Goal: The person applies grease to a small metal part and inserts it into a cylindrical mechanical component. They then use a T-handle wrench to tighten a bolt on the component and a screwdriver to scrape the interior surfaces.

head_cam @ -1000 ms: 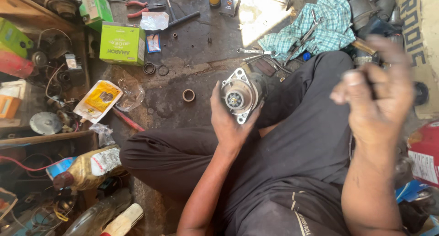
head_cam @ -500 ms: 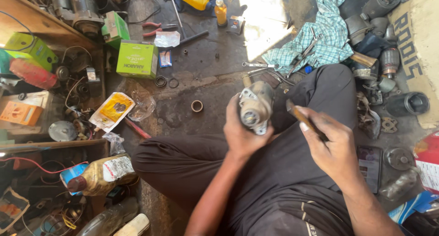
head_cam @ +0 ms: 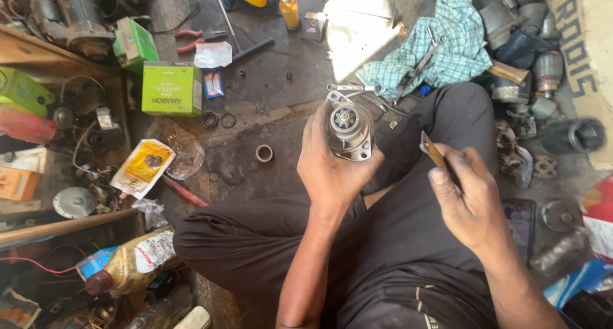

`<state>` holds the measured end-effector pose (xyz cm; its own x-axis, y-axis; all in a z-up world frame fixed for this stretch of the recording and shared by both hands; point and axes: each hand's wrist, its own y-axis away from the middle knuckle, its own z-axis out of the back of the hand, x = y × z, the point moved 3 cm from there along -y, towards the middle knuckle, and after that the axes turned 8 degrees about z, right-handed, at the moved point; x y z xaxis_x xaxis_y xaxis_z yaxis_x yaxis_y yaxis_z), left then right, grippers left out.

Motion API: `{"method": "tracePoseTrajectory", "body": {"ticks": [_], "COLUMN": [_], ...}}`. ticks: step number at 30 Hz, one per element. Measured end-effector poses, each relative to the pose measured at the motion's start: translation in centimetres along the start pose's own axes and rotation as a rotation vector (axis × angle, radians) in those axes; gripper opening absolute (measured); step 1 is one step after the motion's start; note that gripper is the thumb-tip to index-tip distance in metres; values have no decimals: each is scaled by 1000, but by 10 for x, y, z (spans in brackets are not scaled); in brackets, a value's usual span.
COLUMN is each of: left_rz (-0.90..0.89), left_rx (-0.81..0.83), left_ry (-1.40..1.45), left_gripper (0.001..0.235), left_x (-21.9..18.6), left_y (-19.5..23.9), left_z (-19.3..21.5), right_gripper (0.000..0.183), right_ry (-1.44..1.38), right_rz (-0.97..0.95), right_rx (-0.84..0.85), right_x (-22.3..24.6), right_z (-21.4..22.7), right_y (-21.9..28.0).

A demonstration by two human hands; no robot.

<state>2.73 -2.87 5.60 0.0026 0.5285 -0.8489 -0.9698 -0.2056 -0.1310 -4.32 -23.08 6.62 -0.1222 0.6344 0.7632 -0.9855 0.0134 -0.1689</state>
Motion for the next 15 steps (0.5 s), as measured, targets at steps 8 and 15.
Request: {"method": "tracePoseTrajectory", "body": {"ticks": [8, 15], "left_rz": [33, -90], "left_rx": [-32, 124], "left_ry": [-122, -413], "left_gripper": [87, 111], "left_x": [-14, -24], "left_y": [18, 9], "left_z": [-14, -18], "right_gripper": [34, 40], "right_ry": [78, 198], "right_rz": [7, 145], "right_rx": [-6, -45], "right_x": [-7, 21], "right_z": [8, 11], "right_y": [-15, -25]}}
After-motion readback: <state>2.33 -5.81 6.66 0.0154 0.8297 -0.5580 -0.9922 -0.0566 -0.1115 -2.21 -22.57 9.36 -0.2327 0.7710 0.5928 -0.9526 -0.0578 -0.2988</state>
